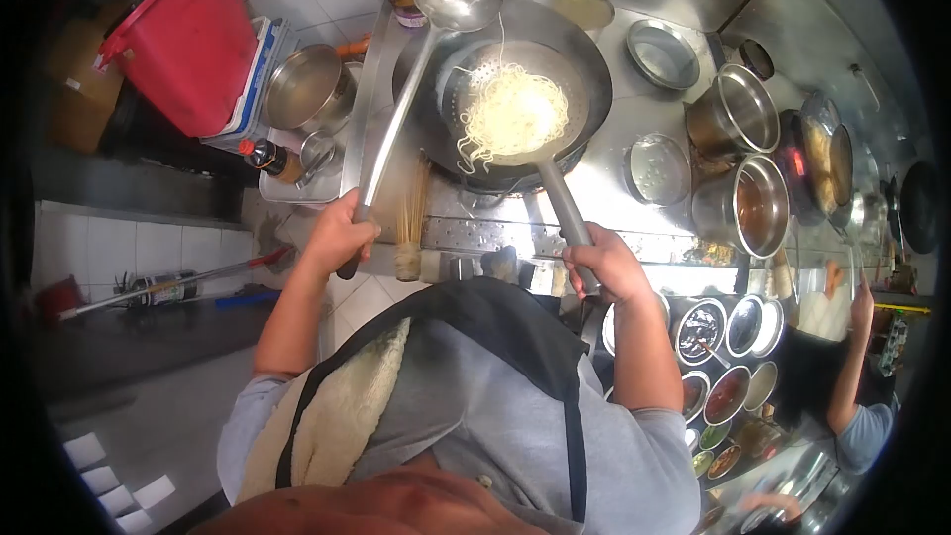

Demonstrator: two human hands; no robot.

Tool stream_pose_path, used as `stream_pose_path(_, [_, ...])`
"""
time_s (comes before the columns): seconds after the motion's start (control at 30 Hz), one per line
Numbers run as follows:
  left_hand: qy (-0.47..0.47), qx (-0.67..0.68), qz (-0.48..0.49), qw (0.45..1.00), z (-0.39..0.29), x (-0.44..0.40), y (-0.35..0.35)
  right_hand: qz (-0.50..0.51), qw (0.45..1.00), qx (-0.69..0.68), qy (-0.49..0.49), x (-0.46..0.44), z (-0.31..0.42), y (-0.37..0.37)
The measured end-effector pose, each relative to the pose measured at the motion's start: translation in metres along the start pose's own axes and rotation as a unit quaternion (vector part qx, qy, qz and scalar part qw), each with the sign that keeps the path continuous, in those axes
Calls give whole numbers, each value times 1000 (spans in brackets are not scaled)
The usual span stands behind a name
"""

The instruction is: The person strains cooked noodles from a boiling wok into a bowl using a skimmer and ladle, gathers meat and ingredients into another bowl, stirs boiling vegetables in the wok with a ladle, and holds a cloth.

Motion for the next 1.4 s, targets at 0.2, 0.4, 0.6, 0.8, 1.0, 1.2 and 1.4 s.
stream_pose_path(0.2, [-8,-135,-55,989,42,21,-14,-5,997,48,59,-42,-6,-1])
stream_pose_path(0.4, [-16,-111,-144,983,49,33,-6,-46,993,47,96,-45,-2,8])
stream_pose_path(0.6, [-2,-8,-106,994,48,5,22,-43,994,59,77,6,35,20])
stream_pose_path(0.8, [34,77,47,995,48,-8,-21,-84,988,111,72,38,55,24])
stream_pose_path(1.0, [41,165,127,977,34,-7,-40,-119,983,126,68,46,59,21])
stream_pose_path(1.2, [87,177,105,975,11,16,-31,-149,978,132,59,24,31,34])
stream_pose_path(1.4, [80,122,52,988,19,27,-32,-75,996,16,55,-6,3,21])
Point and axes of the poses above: each hand's wrist, its own x-axis away from the middle knuckle, its own y-axis out of the back of the hand, z = x × y, the point moved 5 cm from there along -x, towards the middle knuckle, and after that the axes turned 1 degree about -y, right-handed, at the moved point
